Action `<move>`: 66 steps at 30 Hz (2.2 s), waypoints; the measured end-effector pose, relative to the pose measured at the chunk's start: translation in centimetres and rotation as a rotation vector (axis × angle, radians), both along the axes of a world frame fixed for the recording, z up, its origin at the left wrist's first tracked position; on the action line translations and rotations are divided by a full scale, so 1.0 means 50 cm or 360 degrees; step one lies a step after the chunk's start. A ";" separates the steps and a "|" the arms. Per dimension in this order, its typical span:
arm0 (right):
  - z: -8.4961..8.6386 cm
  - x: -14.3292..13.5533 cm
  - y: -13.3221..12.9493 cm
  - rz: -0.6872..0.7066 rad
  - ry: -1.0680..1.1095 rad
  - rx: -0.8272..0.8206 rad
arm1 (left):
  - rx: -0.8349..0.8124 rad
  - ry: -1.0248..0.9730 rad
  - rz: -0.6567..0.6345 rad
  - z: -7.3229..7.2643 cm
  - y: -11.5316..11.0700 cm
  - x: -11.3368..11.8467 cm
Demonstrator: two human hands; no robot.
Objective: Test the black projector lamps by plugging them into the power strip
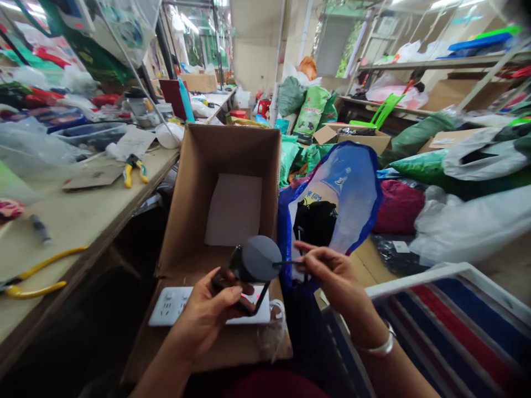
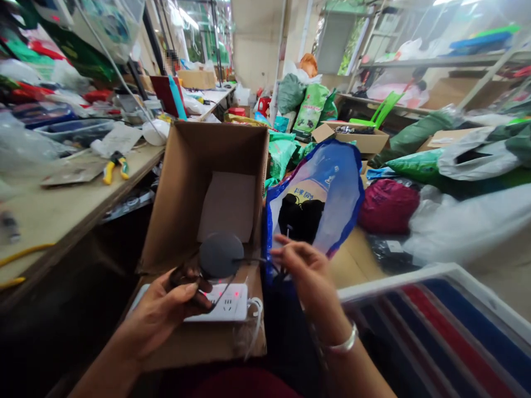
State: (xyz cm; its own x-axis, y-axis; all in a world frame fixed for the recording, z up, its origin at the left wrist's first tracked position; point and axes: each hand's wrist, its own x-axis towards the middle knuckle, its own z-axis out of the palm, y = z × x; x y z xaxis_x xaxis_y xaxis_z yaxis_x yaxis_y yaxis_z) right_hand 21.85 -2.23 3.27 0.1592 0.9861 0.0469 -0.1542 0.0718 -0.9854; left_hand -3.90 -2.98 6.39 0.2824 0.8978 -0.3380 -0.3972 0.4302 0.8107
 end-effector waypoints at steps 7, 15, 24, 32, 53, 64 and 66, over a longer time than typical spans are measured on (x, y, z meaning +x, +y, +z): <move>-0.022 0.037 -0.031 0.0040 -0.0790 0.0010 | 0.0046 0.0007 0.0148 0.003 0.001 -0.049; -0.228 -0.004 0.013 -0.0032 -0.1499 -0.0001 | 0.0026 -0.0050 0.0137 0.052 -0.014 -0.029; -0.055 -0.023 -0.002 0.0328 -0.1048 0.0182 | 0.0149 -0.0083 0.0573 0.073 -0.015 -0.116; -0.172 -0.117 0.003 0.0562 -0.1053 0.0279 | 0.0127 -0.0071 0.0537 0.028 -0.017 -0.128; -0.222 -0.144 -0.054 0.0678 -0.1266 0.0475 | 0.0295 -0.0201 0.0441 -0.068 0.029 -0.090; -0.246 -0.174 -0.046 0.0510 -0.1153 0.0321 | 0.0324 -0.0242 0.0447 -0.081 0.034 -0.078; -0.247 -0.174 -0.046 0.0499 -0.1151 0.0289 | 0.0308 -0.0255 0.0439 -0.089 0.036 -0.081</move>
